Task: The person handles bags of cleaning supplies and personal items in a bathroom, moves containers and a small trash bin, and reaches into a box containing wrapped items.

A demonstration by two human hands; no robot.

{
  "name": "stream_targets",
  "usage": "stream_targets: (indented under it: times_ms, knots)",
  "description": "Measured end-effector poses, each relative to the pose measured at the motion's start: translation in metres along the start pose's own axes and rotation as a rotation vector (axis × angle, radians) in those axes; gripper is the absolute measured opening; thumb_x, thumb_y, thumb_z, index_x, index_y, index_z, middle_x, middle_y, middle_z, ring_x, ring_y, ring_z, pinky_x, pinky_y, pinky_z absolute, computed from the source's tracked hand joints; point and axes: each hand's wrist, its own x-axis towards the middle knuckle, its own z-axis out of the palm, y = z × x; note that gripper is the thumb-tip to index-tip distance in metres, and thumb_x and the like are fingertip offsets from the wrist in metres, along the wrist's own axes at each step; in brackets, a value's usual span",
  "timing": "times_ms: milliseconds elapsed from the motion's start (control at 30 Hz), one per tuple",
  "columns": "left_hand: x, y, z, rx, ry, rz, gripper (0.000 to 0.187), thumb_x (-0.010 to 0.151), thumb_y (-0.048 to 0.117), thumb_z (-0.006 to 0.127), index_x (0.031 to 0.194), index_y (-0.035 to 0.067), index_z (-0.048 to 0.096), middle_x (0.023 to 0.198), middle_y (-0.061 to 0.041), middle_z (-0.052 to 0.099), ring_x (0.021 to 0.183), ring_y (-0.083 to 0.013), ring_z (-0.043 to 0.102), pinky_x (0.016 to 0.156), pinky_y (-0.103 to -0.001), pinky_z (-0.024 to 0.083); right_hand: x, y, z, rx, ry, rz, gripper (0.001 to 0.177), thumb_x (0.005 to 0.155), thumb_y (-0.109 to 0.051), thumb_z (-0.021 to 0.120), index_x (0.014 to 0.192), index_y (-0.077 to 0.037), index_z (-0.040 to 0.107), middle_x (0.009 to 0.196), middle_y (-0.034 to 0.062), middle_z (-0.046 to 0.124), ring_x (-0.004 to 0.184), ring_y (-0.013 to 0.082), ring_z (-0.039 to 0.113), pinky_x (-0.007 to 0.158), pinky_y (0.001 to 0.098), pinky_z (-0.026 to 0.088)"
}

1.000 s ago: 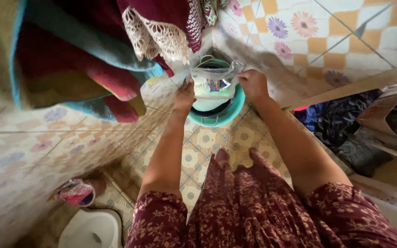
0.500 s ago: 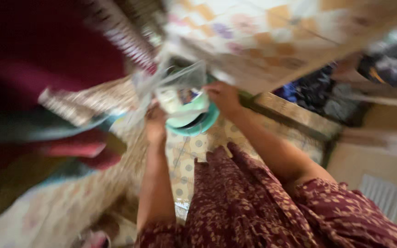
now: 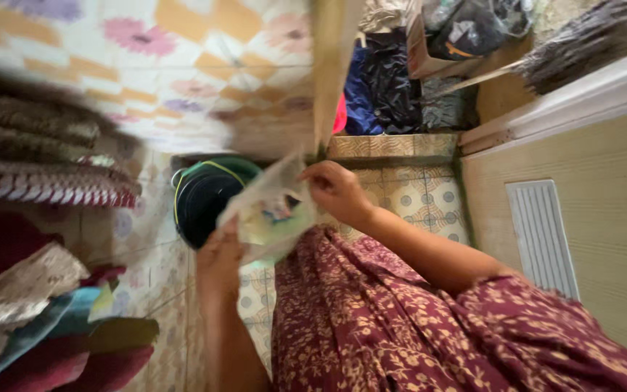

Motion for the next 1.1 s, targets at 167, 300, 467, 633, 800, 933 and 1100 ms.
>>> stream_targets:
  times_ms: [167, 300, 467, 633, 800, 933, 1100]
  knots:
    - [0.008, -0.022, 0.089, 0.263, -0.261, 0.298, 0.034, 0.102, 0.029, 0.062, 0.115, 0.001, 0.076, 0.095, -0.001, 0.077, 0.083, -0.0095, 0.065, 0.076, -0.029, 0.053, -0.025, -0.006, -0.086, 0.047, -0.084, 0.171, 0.071, 0.088, 0.002, 0.066, 0.152, -0.013, 0.041, 0.075, 0.0006, 0.058, 0.065, 0.0053, 0.054, 0.061, 0.0247, 0.05]
    - [0.013, -0.017, 0.186, 0.565, -0.397, 0.317, 0.034, 0.1, 0.033, 0.064, 0.103, 0.002, 0.075, 0.077, -0.017, 0.072, 0.067, -0.0232, 0.065, 0.065, -0.041, 0.052, -0.038, -0.001, -0.145, -0.092, -0.23, 0.106, 0.077, 0.086, 0.004, 0.064, 0.157, -0.014, 0.042, 0.072, 0.0002, 0.059, 0.064, 0.0066, 0.054, 0.06, 0.0257, 0.052]
    - [0.014, -0.009, 0.297, 0.771, -0.54, 0.545, 0.036, 0.098, 0.034, 0.066, 0.09, 0.0, 0.074, 0.083, -0.025, 0.069, 0.077, -0.0415, 0.068, 0.066, -0.049, 0.051, -0.035, 0.036, -0.213, -0.242, -0.056, 0.018, 0.05, 0.082, -0.001, 0.073, 0.131, -0.011, 0.066, 0.074, 0.0085, 0.062, 0.063, 0.0167, 0.059, 0.06, 0.0323, 0.051]
    - [0.011, 0.021, 0.387, 0.723, -0.619, 0.67, 0.03, 0.094, 0.032, 0.069, 0.099, 0.004, 0.075, 0.084, -0.023, 0.07, 0.078, -0.0407, 0.069, 0.065, -0.049, 0.053, -0.02, 0.067, -0.294, -0.272, 0.107, 0.027, 0.027, 0.079, -0.008, 0.079, 0.105, -0.005, 0.073, 0.086, 0.0123, 0.069, 0.07, 0.0208, 0.069, 0.063, 0.0321, 0.056]
    - [-0.002, 0.074, 0.428, 0.625, -0.491, 0.863, 0.051, 0.089, 0.026, 0.077, 0.132, 0.004, 0.062, 0.079, -0.014, 0.064, 0.07, -0.0316, 0.063, 0.066, -0.045, 0.05, 0.003, 0.084, -0.354, -0.323, 0.192, -0.037, 0.019, 0.081, -0.01, 0.081, 0.098, -0.004, 0.074, 0.088, 0.0121, 0.072, 0.076, 0.0208, 0.07, 0.066, 0.0322, 0.055]
    - [-0.003, 0.141, 0.395, 0.668, -0.069, 1.369, 0.046, 0.096, 0.013, 0.075, 0.14, 0.006, 0.061, 0.091, -0.008, 0.057, 0.083, -0.0282, 0.055, 0.08, -0.043, 0.048, 0.054, 0.087, -0.389, -0.113, 0.181, 0.105, 0.022, 0.082, -0.01, 0.081, 0.101, -0.003, 0.072, 0.083, 0.0063, 0.072, 0.073, 0.0162, 0.065, 0.065, 0.03, 0.054]
    - [-0.001, 0.205, 0.339, 0.872, 0.321, 1.59, 0.035, 0.096, 0.008, 0.075, 0.13, 0.01, 0.068, 0.091, -0.006, 0.056, 0.085, -0.0264, 0.057, 0.085, -0.044, 0.048, 0.171, 0.047, -0.412, -0.406, 0.146, -0.171, 0.021, 0.08, -0.013, 0.088, 0.082, -0.003, 0.07, 0.078, 0.0094, 0.064, 0.067, 0.0163, 0.059, 0.064, 0.031, 0.049]
